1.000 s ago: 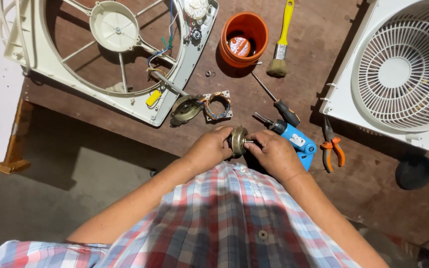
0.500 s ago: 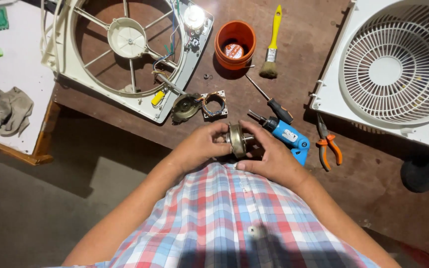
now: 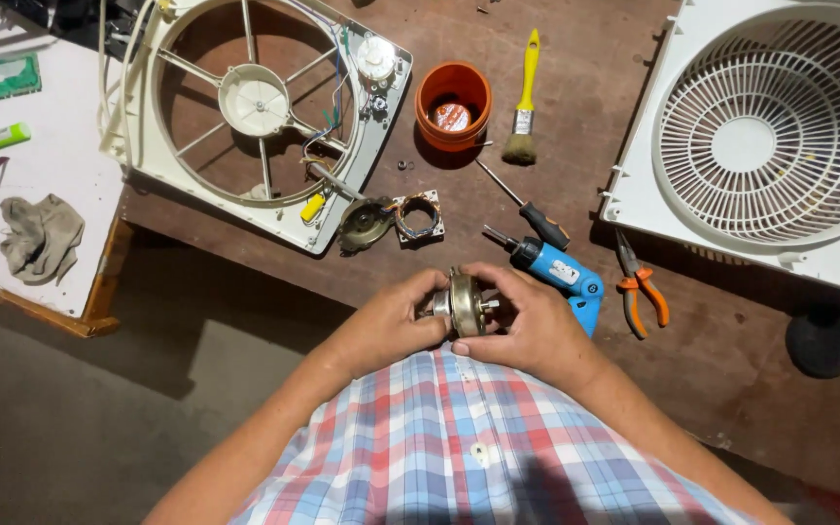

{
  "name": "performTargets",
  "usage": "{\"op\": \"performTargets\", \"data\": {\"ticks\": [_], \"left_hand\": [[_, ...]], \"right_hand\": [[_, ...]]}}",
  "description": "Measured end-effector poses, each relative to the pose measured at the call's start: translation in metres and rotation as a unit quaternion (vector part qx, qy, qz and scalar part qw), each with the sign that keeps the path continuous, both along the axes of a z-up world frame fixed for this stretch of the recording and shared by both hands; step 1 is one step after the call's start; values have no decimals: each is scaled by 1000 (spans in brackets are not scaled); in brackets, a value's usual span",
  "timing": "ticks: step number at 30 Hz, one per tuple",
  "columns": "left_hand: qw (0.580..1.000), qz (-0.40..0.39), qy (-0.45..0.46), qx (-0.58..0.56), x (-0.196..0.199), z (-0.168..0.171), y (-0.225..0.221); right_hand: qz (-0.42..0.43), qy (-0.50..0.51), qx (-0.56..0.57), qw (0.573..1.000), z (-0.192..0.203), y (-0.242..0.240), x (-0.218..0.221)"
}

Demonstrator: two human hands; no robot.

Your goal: Disassembling a fan motor to inspect its internal components using various hand and power tools.

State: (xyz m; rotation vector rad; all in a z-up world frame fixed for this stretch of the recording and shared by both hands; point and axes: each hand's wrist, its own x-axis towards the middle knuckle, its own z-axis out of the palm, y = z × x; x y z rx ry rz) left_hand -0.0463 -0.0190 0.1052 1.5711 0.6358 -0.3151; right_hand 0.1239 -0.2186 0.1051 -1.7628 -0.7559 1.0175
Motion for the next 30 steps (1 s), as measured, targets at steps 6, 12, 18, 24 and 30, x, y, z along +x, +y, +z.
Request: {"op": "performTargets", "data": {"ticks": [6, 12, 18, 24, 30], "left_hand": [[968, 105, 11, -229, 6, -42, 2], [998, 22, -64, 15, 5, -7, 1], [992, 69, -56, -85, 8, -43, 3], [969, 113, 59, -210, 31, -9, 5], [922, -45, -256, 288, 20, -7, 8]], "right_hand": [[-10, 0, -14, 1000, 5, 10, 4], [-54, 37, -67, 996, -2, 10, 4], [-30, -37, -40, 998, 6, 16, 10], [-69, 56, -41, 995, -12, 11, 8], [-121, 204, 9, 971, -23, -1, 13]]}}
